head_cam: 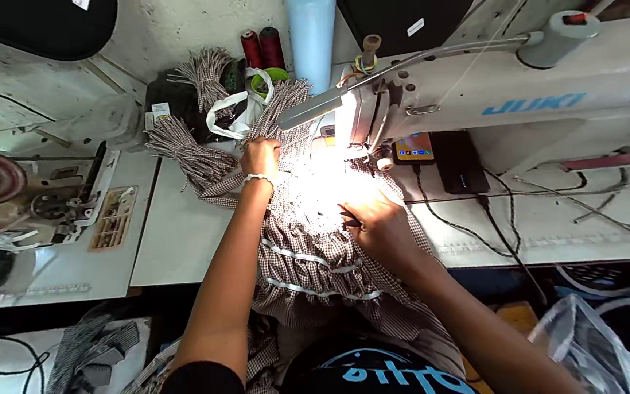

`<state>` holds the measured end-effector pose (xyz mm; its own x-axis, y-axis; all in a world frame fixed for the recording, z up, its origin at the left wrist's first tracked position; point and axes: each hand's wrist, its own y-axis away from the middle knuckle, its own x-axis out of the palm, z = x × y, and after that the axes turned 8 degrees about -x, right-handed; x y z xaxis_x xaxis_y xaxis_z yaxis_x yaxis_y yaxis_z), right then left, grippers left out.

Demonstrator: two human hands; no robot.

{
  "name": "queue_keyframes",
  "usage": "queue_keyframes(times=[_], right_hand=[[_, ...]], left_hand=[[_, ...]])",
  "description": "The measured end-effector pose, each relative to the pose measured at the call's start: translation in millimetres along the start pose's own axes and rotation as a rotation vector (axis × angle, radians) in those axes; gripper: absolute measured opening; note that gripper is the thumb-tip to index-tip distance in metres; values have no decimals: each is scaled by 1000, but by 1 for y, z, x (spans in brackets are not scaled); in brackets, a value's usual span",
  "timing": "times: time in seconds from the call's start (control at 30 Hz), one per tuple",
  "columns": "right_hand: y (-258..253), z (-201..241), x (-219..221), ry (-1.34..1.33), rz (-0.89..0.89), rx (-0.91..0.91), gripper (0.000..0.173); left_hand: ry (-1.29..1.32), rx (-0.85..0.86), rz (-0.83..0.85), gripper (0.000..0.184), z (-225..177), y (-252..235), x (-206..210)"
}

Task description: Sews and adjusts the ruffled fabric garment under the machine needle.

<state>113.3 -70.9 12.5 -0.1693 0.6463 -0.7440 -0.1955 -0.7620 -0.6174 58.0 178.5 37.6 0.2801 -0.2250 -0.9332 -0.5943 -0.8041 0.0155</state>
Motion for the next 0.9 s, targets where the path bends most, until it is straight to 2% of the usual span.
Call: queue_keyframes(times=[0.1,0.17,0.27,0.33,0.47,0.67,0.77,0.9], right_hand=[[8,-8,-3,14,-6,34,13],[10,-12,-5,10,-15,50,13],[7,-11,-7,-8,-61,44,13],[2,-8,-8,-2,-120,12,13],[-6,-6,-14,-8,-107,-40,15],[3,-10,-13,-192,-63,23,15],[5,-5,-20,-171,-100,26,13],[10,4,-24,-139,-182,149,16]], left_hand=[[-23,-21,1,21,-6,-2,-5],[-35,45,-48,21,-5,5,-10],[-56,302,-268,17,2,32,-11],[-105,486,-379,16,2,67,-16],[-101,686,-434,13,-7,129,-14],[83,696,-431,16,-13,154,-3],[129,669,-389,17,-21,155,6],[251,589,-469,11,-33,154,11]])
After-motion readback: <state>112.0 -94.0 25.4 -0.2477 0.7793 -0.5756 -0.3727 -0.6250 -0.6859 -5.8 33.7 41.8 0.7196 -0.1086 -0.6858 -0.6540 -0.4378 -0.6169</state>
